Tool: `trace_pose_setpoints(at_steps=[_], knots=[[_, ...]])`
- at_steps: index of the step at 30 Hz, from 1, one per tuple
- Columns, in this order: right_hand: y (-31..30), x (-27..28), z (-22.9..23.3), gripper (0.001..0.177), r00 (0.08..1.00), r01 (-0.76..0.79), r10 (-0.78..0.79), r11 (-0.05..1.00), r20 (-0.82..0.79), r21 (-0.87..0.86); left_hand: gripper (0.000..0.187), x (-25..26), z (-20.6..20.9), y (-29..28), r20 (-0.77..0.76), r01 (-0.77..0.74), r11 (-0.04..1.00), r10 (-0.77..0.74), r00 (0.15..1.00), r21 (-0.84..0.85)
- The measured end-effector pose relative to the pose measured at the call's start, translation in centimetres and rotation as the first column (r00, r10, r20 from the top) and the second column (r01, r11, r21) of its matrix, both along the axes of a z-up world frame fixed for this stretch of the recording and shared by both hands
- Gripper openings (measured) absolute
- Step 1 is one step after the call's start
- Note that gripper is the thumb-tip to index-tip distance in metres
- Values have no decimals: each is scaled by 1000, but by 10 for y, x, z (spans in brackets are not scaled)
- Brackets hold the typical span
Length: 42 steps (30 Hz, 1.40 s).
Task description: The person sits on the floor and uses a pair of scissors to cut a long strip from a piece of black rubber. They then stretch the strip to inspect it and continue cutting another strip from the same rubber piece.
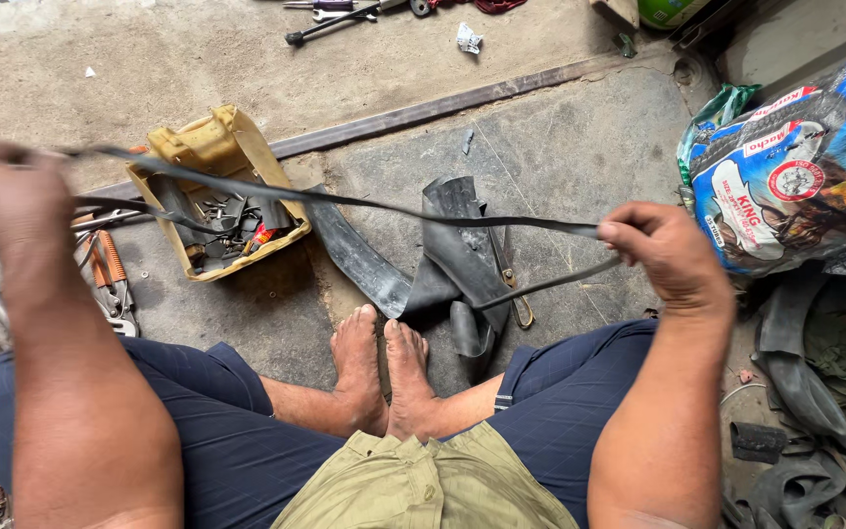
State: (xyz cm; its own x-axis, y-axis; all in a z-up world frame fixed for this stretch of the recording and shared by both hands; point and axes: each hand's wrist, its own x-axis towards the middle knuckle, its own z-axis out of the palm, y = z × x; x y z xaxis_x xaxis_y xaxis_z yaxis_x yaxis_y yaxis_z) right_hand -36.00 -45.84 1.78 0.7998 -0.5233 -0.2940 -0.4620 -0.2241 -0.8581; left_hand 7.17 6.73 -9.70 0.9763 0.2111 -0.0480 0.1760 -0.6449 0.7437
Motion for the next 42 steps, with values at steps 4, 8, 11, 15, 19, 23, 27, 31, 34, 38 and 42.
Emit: trace_pose_setpoints(at_steps=[4, 8, 11, 15, 19, 23, 27, 31, 34, 38, 42], knots=[[37, 41, 3, 20, 979, -191, 184, 978, -88, -82, 46, -75, 35, -76, 121, 519, 839, -539, 834, 161], [101, 84, -11, 21, 915, -401, 401, 916, -39, 2, 61, -172, 59, -173, -337, 779, 491, -863, 375, -389], [128, 96, -13, 22, 882, -471, 471, 882, -7, -33, 46, -211, 75, -206, -4, 809, 89, -994, 106, -581], [112, 97, -10, 19, 904, -367, 335, 927, -264, -81, 36, -169, 89, -183, -341, 866, 350, -912, 228, -358], [65, 69, -3, 17, 981, -156, 155, 988, -115, -5, 30, -105, 87, -128, -151, 802, 406, -913, 380, -438], [23, 40, -4, 17, 999, -45, 44, 998, 24, 43, 24, -80, 77, -96, -102, 597, 445, -849, 518, -668], [-9, 13, -9, 18, 985, -39, 11, 987, 171, 159, 17, -66, 67, -87, -107, 480, 507, -759, 642, -716], [-24, 1, -19, 19, 987, 1, -28, 985, 155, 174, 15, -53, 57, -77, -228, 347, 667, -617, 754, -659], [-34, 0, -26, 19, 991, 53, -72, 985, 111, 164, 14, -47, 50, -73, -255, 255, 698, -538, 803, -670], [-40, -3, -36, 18, 984, 88, -117, 975, 134, 204, 15, -45, 48, -68, -202, 218, 720, -449, 870, -658], [-62, -5, -63, 16, 963, 229, -244, 965, 119, 128, 21, -52, 55, -71, -254, 436, 832, -529, 810, -342]])
